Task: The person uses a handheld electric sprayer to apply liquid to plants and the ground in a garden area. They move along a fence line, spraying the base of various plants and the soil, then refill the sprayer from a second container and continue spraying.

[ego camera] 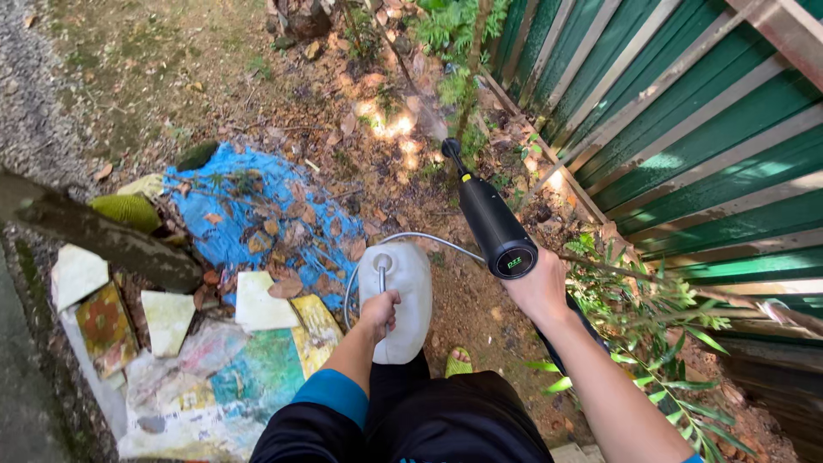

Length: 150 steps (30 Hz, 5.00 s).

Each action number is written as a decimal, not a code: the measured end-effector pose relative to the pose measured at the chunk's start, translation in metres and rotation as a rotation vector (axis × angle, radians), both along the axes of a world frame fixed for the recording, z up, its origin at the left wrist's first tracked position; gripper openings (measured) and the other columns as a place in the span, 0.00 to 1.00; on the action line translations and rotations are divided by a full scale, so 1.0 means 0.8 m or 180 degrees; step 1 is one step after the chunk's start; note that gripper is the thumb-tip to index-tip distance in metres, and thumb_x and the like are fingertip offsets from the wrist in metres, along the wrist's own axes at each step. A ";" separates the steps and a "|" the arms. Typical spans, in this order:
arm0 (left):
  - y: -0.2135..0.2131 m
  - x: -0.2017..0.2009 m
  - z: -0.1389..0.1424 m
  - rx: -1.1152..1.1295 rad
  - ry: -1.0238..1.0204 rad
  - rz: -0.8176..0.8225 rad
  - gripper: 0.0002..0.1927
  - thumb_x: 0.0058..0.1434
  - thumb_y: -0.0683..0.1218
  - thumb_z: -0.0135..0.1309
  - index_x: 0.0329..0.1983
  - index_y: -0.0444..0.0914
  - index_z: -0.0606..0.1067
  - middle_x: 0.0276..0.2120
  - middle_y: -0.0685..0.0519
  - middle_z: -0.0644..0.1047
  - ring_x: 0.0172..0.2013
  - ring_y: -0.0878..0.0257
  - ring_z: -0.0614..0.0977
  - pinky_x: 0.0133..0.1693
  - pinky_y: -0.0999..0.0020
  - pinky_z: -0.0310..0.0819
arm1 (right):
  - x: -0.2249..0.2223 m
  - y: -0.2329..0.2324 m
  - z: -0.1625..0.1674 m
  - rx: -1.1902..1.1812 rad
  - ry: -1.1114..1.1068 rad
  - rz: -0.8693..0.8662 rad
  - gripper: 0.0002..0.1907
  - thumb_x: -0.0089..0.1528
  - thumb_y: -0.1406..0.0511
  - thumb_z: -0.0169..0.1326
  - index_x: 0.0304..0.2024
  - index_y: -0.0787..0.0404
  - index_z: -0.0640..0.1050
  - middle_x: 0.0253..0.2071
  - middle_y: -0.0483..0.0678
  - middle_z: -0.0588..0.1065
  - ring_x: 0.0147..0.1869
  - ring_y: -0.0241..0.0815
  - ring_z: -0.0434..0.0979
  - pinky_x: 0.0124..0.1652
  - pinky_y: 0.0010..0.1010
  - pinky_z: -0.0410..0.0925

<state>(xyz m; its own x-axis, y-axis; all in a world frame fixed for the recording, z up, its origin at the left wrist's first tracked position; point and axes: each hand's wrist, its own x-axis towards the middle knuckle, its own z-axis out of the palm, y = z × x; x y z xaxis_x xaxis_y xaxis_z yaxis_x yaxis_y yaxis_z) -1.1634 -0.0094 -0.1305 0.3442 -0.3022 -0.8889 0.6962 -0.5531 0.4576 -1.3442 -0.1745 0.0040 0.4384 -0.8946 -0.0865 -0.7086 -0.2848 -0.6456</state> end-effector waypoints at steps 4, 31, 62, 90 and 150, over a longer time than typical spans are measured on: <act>-0.039 0.062 -0.001 0.0026 0.0042 -0.0147 0.09 0.54 0.44 0.57 0.25 0.41 0.67 0.14 0.59 0.61 0.13 0.65 0.60 0.18 0.64 0.54 | 0.062 -0.032 -0.002 0.0239 0.0391 -0.0066 0.16 0.53 0.58 0.62 0.38 0.62 0.82 0.34 0.63 0.80 0.43 0.64 0.81 0.43 0.48 0.72; -0.095 0.378 -0.063 0.0266 0.0028 0.0249 0.08 0.52 0.43 0.57 0.24 0.38 0.69 0.17 0.54 0.64 0.15 0.63 0.63 0.20 0.62 0.57 | 0.432 -0.131 -0.043 -0.0014 0.0488 0.0458 0.18 0.54 0.59 0.63 0.45 0.57 0.81 0.37 0.61 0.80 0.45 0.63 0.80 0.47 0.49 0.71; -0.277 0.510 -0.002 0.0056 -0.0411 0.0542 0.09 0.55 0.44 0.55 0.24 0.39 0.68 0.16 0.56 0.63 0.15 0.64 0.63 0.20 0.65 0.59 | 0.580 -0.304 0.002 0.0037 0.0111 0.1132 0.20 0.53 0.61 0.67 0.45 0.59 0.77 0.39 0.56 0.81 0.43 0.58 0.82 0.47 0.49 0.71; -0.303 0.770 0.031 -0.0036 -0.0398 0.0815 0.07 0.52 0.43 0.55 0.22 0.37 0.71 0.14 0.54 0.64 0.14 0.64 0.63 0.19 0.64 0.56 | 0.874 -0.345 0.014 0.0117 0.0455 0.1286 0.21 0.52 0.57 0.64 0.45 0.54 0.77 0.38 0.57 0.81 0.47 0.61 0.80 0.47 0.49 0.70; -0.278 1.567 0.069 -0.0037 -0.0290 0.2317 0.09 0.54 0.43 0.54 0.20 0.40 0.69 0.13 0.56 0.60 0.12 0.64 0.59 0.18 0.62 0.55 | 1.753 -0.411 0.034 0.0836 0.0267 0.2392 0.25 0.48 0.54 0.74 0.33 0.68 0.81 0.32 0.57 0.83 0.37 0.51 0.85 0.42 0.37 0.75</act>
<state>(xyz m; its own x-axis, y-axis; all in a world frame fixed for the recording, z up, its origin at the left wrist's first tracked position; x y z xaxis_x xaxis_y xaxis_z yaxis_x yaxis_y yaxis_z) 0.0903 -0.2319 -0.0749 0.5339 0.0220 -0.8453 0.8443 0.0403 0.5344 0.0584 -0.5037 0.0315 0.8984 -0.3083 -0.3127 -0.4366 -0.5512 -0.7110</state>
